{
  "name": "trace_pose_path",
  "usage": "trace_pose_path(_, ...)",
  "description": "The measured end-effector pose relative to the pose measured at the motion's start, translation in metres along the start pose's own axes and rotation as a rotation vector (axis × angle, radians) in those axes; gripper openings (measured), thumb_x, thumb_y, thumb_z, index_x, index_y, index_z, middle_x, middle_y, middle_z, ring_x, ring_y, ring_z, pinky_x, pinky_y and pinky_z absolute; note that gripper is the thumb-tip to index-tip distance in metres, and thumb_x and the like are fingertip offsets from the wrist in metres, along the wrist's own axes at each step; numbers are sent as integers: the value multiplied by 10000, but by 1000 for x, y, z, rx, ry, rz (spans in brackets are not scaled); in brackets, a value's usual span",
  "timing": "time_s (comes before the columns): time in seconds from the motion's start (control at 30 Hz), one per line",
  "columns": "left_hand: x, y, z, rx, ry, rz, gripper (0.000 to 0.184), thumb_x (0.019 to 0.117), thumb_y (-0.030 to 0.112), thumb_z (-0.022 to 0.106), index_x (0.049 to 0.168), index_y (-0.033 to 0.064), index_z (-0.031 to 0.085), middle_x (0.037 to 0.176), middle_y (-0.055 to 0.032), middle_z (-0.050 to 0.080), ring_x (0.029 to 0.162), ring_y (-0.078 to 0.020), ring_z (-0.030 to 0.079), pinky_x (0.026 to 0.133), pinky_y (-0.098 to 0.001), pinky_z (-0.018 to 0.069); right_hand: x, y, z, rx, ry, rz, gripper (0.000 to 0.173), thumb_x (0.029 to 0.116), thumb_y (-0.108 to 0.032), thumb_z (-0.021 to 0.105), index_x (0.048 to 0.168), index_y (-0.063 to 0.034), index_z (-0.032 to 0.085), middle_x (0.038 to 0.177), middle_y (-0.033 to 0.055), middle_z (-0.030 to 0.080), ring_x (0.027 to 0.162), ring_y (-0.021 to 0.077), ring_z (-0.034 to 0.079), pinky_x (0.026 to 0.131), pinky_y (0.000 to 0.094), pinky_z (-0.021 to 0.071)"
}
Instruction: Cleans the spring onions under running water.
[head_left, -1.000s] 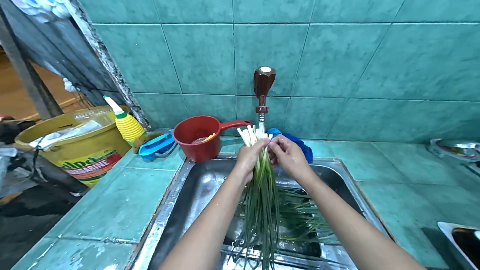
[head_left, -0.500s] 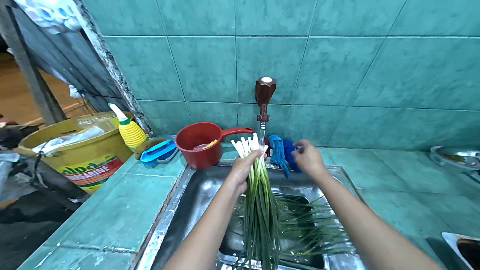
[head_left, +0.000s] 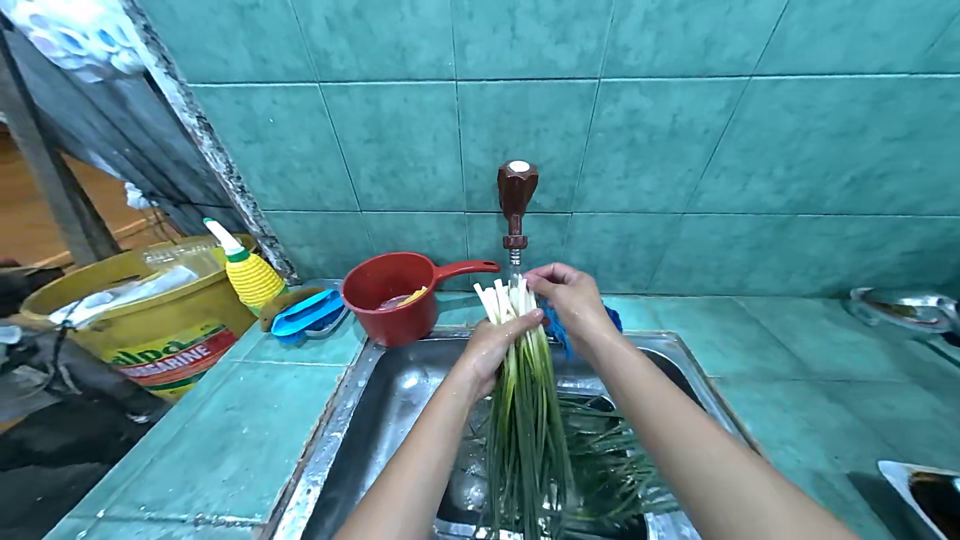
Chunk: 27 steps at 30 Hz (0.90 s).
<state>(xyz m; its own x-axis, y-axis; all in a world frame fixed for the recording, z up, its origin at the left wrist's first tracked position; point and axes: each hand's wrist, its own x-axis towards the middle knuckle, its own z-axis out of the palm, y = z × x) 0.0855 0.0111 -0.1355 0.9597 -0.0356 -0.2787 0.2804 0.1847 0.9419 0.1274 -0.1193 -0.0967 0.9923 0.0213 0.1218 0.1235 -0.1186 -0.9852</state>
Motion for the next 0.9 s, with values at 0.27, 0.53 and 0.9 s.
trace_pose_path(0.27, -2, 0, 10, 125, -1, 10, 452, 942, 263, 742, 1290, 31, 570, 1049, -144, 681, 935, -232, 671, 824, -434, 570, -2, -4, 2, -126, -333, 37, 521, 1123, -422, 300, 1474, -124, 545, 1437, 121, 579, 1278, 238, 565, 1053, 498, 444)
trace_pose_path(0.53, 22, 17, 8, -285, 300, 101, 418, 986, 335, 670, 1256, 23, 601, 1068, -148, 682, 966, -243, 672, 843, -453, 567, -44, 47, -8, -181, -410, 192, 904, 853, -404, 815, 1577, -138, 344, 1374, 176, 611, 1192, 309, 623, 989, 520, 514)
trace_pose_path(0.9, 8, 18, 4, -326, 121, 216, 247, 1002, 225, 643, 1166, 40, 644, 939, -93, 732, 869, -201, 734, 782, -362, 618, -27, 27, -15, -49, -635, 279, 494, 909, -235, 765, 1332, -61, 578, 1046, 99, 729, 918, 177, 722, 842, 359, 610)
